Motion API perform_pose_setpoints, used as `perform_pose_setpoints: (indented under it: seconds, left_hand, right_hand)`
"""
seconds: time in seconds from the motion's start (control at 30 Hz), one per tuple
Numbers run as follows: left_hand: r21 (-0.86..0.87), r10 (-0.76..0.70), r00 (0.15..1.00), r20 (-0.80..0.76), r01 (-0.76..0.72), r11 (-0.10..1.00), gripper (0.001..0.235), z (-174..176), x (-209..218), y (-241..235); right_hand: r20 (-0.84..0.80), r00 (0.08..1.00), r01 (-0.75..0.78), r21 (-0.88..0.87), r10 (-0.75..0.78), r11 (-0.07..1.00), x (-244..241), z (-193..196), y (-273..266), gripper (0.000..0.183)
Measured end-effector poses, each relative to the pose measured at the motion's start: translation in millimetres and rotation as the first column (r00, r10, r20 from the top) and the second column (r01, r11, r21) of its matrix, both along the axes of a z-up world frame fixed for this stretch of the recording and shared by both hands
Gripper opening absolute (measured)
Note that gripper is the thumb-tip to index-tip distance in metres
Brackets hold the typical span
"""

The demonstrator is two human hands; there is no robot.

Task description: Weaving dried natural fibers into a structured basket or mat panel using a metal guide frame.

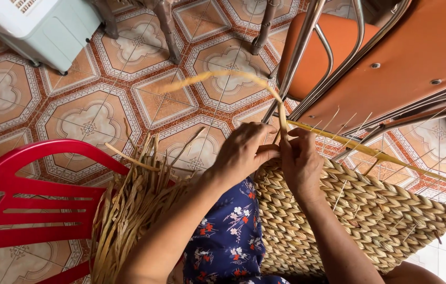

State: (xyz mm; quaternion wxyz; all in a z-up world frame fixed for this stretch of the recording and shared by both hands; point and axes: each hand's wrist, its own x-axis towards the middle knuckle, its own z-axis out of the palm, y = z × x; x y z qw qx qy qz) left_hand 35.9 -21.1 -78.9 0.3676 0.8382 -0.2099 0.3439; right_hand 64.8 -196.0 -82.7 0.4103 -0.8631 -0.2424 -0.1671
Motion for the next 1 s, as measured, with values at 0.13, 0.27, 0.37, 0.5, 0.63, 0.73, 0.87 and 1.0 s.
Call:
perform_pose_setpoints:
  seconds: [0.13, 0.27, 0.37, 0.5, 0.63, 0.73, 0.87, 1.0]
  left_hand:
    - [-0.374, -0.220, 0.824, -0.523, 0.010, 0.927, 0.025, -60.4, 21.8, -8.9]
    - [-0.450, -0.301, 0.744, -0.597, 0.000, 0.893, 0.016, -81.3, 38.4, -6.5]
    - [-0.906, -0.752, 0.546, -0.368, -0.028, 0.423, 0.027, -83.5, 52.8, -8.4]
    - [-0.854, -0.776, 0.412, -0.478, -0.009, 0.521, 0.031, -91.7, 68.8, -6.4]
    - [-0.901, -0.856, 0.310, -0.414, -0.004, 0.434, 0.029, -80.0, 76.6, -6.3]
    - [-0.812, -0.743, 0.444, -0.500, 0.058, 0.581, 0.022, -77.8, 73.6, -9.7]
    - [-0.607, -0.490, 0.403, -0.773, -0.241, 0.758, 0.019, -93.9, 67.5, 3.9]
    - [-0.928, -0.833, 0.489, -0.258, -0.364, 0.074, 0.017, -65.0, 49.1, 30.9]
  right_hand:
    - [0.062, 0.997, 0.045, 0.019, -0.046, 0.999, 0.4, -9.2, 0.9, 0.010]
    - [0.116, 0.987, 0.123, -0.069, -0.115, 0.990, -11.5, -10.3, 4.7, 0.012]
    - [0.234, 0.971, 0.092, -0.182, -0.048, 0.979, -12.3, -14.5, 5.3, 0.025]
    - [0.179, 0.984, 0.051, -0.355, 0.015, 0.934, -17.3, 4.7, 14.8, 0.024]
    - [-0.191, 0.958, 0.089, -0.514, -0.215, 0.853, -10.2, 13.7, 17.3, 0.036]
    - [0.066, 0.996, 0.080, -0.420, -0.058, 0.904, -5.0, -23.2, 2.1, 0.031]
    - [0.046, 0.999, 0.022, -0.305, -0.009, 0.952, -28.3, 14.2, -5.1, 0.032]
    - [-0.095, 0.995, -0.024, -0.085, 0.016, 0.996, -46.1, 31.9, -17.2, 0.026]
